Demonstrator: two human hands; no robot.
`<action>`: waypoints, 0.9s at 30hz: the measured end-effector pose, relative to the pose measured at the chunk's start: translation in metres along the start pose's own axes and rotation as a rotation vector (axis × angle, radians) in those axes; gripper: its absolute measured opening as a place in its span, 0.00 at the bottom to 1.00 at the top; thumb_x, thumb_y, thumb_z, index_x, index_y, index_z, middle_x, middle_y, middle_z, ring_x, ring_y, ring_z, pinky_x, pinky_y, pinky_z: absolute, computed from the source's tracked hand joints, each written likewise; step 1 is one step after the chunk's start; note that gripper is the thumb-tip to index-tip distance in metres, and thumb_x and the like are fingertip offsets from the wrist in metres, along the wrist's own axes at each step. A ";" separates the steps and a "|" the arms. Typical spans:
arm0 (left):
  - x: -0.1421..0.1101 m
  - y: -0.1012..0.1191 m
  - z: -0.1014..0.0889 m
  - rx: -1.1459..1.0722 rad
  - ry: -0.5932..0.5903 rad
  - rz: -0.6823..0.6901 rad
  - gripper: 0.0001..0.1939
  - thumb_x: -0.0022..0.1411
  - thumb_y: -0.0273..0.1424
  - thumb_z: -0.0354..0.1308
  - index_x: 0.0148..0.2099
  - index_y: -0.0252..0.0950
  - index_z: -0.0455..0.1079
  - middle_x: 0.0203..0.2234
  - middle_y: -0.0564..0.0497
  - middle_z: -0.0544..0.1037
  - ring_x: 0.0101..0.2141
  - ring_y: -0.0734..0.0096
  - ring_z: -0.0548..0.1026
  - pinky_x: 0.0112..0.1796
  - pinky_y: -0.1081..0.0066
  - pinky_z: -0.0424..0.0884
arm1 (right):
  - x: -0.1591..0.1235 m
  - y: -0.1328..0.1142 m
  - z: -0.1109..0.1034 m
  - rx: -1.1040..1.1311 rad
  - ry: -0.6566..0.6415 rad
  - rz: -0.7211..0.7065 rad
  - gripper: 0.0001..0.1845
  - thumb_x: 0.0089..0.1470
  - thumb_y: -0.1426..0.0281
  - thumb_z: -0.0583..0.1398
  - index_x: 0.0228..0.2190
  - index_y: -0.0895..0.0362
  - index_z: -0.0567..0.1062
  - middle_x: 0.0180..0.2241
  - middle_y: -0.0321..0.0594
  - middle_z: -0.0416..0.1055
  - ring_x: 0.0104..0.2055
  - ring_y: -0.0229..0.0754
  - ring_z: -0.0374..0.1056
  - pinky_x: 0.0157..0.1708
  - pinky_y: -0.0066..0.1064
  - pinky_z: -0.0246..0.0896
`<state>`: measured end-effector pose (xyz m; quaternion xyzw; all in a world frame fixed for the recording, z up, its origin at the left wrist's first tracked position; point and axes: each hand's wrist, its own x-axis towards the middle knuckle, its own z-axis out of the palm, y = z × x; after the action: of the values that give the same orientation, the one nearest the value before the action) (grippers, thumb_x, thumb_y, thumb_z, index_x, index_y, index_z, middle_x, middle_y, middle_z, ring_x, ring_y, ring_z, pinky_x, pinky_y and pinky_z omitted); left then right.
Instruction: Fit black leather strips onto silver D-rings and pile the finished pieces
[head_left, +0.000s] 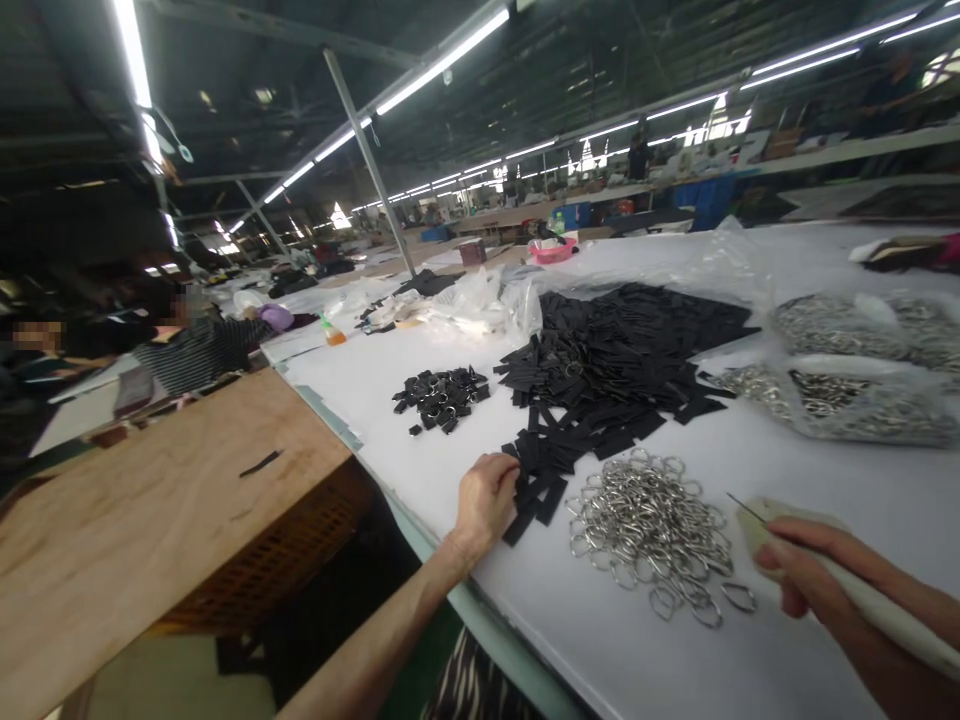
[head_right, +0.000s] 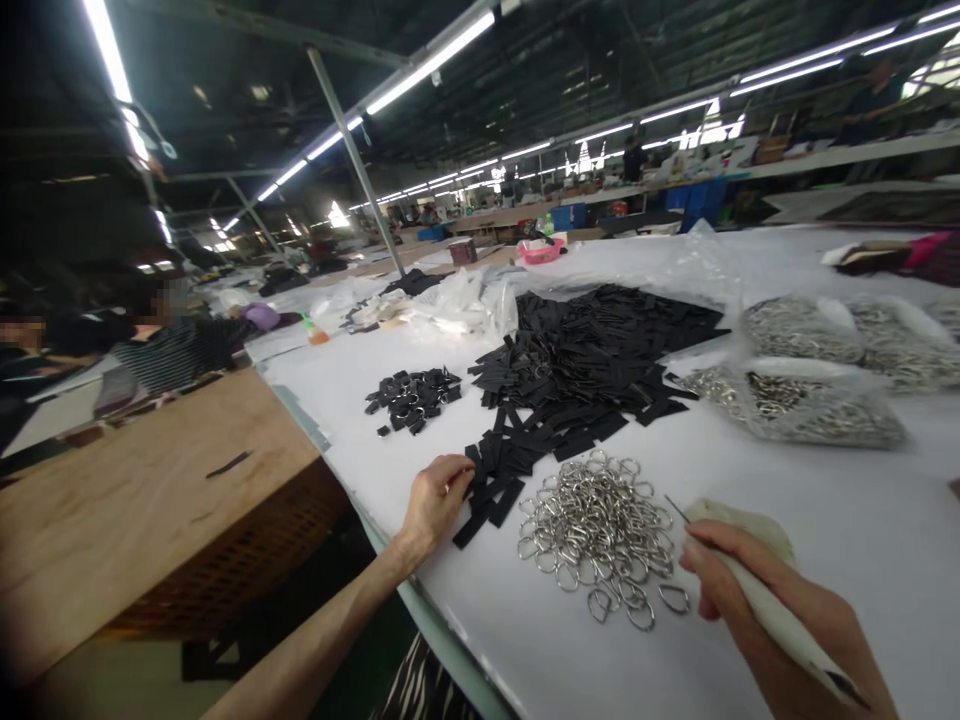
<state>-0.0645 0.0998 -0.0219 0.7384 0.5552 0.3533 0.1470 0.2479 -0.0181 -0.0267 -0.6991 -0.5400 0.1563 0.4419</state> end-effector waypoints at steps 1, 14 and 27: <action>0.009 -0.003 0.000 0.044 -0.007 0.001 0.09 0.55 0.24 0.51 0.33 0.38 0.72 0.30 0.48 0.76 0.35 0.64 0.72 0.40 0.65 0.67 | -0.001 -0.002 0.001 0.003 0.015 -0.049 0.12 0.48 0.57 0.59 0.34 0.49 0.72 0.20 0.36 0.68 0.23 0.42 0.67 0.24 0.31 0.64; 0.024 -0.015 0.031 0.188 -0.125 0.056 0.15 0.60 0.32 0.50 0.49 0.34 0.66 0.48 0.44 0.71 0.48 0.64 0.69 0.50 0.65 0.64 | -0.006 -0.010 0.014 -0.097 -0.060 -0.504 0.11 0.54 0.69 0.56 0.40 0.55 0.70 0.27 0.38 0.69 0.24 0.37 0.65 0.25 0.26 0.60; 0.077 0.036 0.048 0.372 -0.393 0.293 0.09 0.54 0.24 0.55 0.38 0.39 0.72 0.38 0.50 0.76 0.42 0.65 0.70 0.42 0.69 0.68 | -0.005 -0.008 0.014 -0.153 -0.173 -0.423 0.10 0.54 0.70 0.52 0.35 0.56 0.73 0.20 0.34 0.66 0.19 0.36 0.60 0.20 0.25 0.55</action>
<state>0.0043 0.1674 -0.0059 0.8791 0.4589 0.1134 0.0615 0.2306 -0.0161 -0.0295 -0.5860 -0.7203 0.0782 0.3628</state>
